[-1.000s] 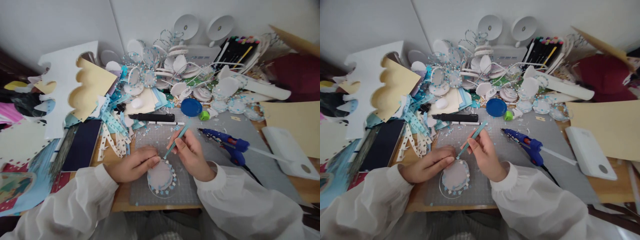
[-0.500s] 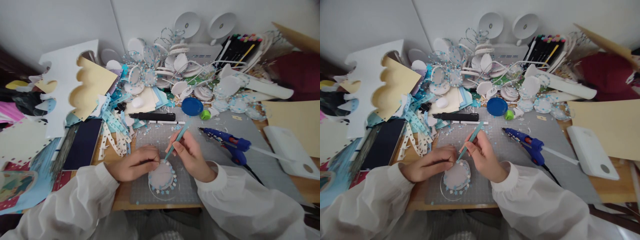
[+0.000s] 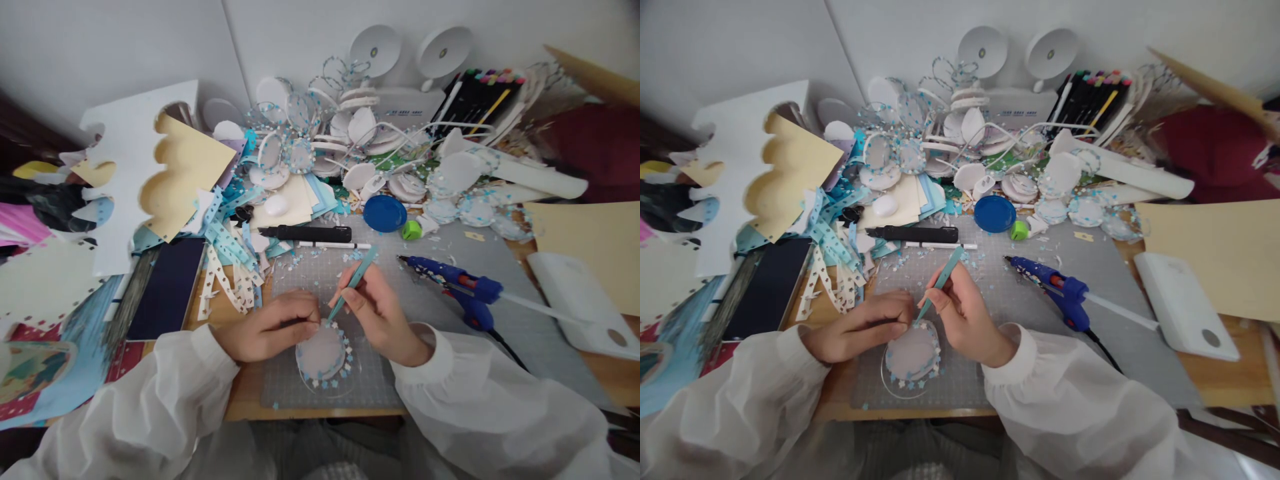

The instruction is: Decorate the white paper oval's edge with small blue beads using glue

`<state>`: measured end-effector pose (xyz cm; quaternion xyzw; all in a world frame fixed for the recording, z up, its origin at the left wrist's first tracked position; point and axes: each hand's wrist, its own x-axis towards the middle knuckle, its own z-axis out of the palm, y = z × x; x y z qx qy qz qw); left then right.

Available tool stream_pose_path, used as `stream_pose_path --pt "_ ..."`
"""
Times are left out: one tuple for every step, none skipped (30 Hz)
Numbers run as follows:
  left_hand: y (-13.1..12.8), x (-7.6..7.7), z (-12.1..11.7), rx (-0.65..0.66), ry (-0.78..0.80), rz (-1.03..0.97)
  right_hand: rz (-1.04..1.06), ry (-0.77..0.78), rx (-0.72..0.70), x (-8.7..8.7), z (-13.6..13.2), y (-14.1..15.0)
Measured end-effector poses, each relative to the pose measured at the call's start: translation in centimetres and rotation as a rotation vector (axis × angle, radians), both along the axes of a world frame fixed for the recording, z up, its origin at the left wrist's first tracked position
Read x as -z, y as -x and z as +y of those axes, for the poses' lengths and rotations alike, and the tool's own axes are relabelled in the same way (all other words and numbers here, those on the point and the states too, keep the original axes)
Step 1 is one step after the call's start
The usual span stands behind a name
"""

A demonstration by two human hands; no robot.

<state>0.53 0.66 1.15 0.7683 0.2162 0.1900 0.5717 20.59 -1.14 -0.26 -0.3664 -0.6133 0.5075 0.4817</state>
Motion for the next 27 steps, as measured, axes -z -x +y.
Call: stream_pose_path --pt "0.0 0.03 -0.01 -0.001 -0.001 -0.001 -0.002 0.006 0.0 -0.03 -0.01 -0.01" --pt "0.01 0.06 -0.03 -0.003 -0.003 -0.002 -0.003 0.014 -0.001 -0.06 -0.02 -0.01" --pt "0.02 0.08 -0.04 -0.005 -0.004 -0.002 -0.003 0.025 -0.001 -0.1 -0.01 -0.02" --pt "0.03 0.1 -0.05 -0.006 -0.005 -0.002 -0.002 0.038 -0.003 -0.12 0.01 -0.02" --pt "0.05 0.11 -0.05 -0.008 -0.006 -0.002 0.003 0.056 -0.006 -0.12 0.06 -0.02" --pt "0.07 0.11 -0.05 -0.009 -0.006 -0.001 0.014 0.08 -0.009 -0.09 0.12 -0.01" --pt "0.08 0.11 -0.04 -0.008 -0.008 0.001 0.031 0.112 -0.014 -0.02 0.21 0.02" --pt "0.09 0.1 -0.03 -0.007 -0.009 0.003 0.057 0.145 -0.017 0.07 0.31 0.05" --pt "0.09 0.08 -0.02 -0.006 -0.013 0.004 0.086 0.18 -0.02 0.2 0.41 0.09" --pt "0.09 0.07 -0.01 -0.005 -0.016 0.005 0.115 0.213 -0.021 0.34 0.51 0.13" --pt "0.09 0.06 0.0 -0.004 -0.02 0.006 0.139 0.243 -0.022 0.47 0.59 0.17" --pt "0.08 0.05 0.0 -0.004 -0.023 0.007 0.155 0.269 -0.026 0.59 0.65 0.2" --pt "0.08 0.04 -0.01 -0.006 -0.025 0.007 0.163 0.289 -0.031 0.67 0.68 0.22" --pt "0.07 0.04 -0.01 -0.007 -0.023 0.008 0.163 0.304 -0.038 0.71 0.69 0.23" --pt "0.07 0.05 -0.02 -0.009 -0.02 0.01 0.157 0.314 -0.043 0.7 0.68 0.24" --pt "0.08 0.06 -0.02 -0.01 -0.018 0.012 0.147 0.319 -0.044 0.64 0.66 0.23" --pt "0.09 0.07 -0.02 -0.009 -0.017 0.014 0.134 0.321 -0.045 0.55 0.64 0.22" --pt "0.1 0.08 -0.01 -0.006 -0.016 0.015 0.118 0.323 -0.044 0.44 0.62 0.21" --pt "0.11 0.08 0.0 -0.003 -0.018 0.016 0.103 0.322 -0.043 0.32 0.62 0.2" --pt "0.12 0.09 0.01 0.002 -0.021 0.015 0.09 0.321 -0.042 0.21 0.62 0.2" --pt "0.13 0.09 0.03 0.008 -0.024 0.014 0.078 0.32 -0.04 0.12 0.63 0.19" --pt "0.13 0.08 0.04 0.015 -0.027 0.013 0.068 0.32 -0.038 0.07 0.65 0.19" --pt "0.12 0.08 0.05 0.019 -0.031 0.011 0.061 0.319 -0.035 0.06 0.68 0.2" --pt "0.11 0.06 0.05 0.022 -0.036 0.009 0.058 0.322 -0.03 0.1 0.7 0.2" --pt "0.09 0.05 0.05 0.024 -0.04 0.008 0.06 0.328 -0.025 0.18 0.72 0.21" --pt "0.07 0.03 0.05 0.026 -0.042 0.008 0.066 0.335 -0.022 0.3 0.74 0.21" --pt "0.06 0.02 0.04 0.025 -0.042 0.009 0.078 0.343 -0.018 0.43 0.75 0.21"
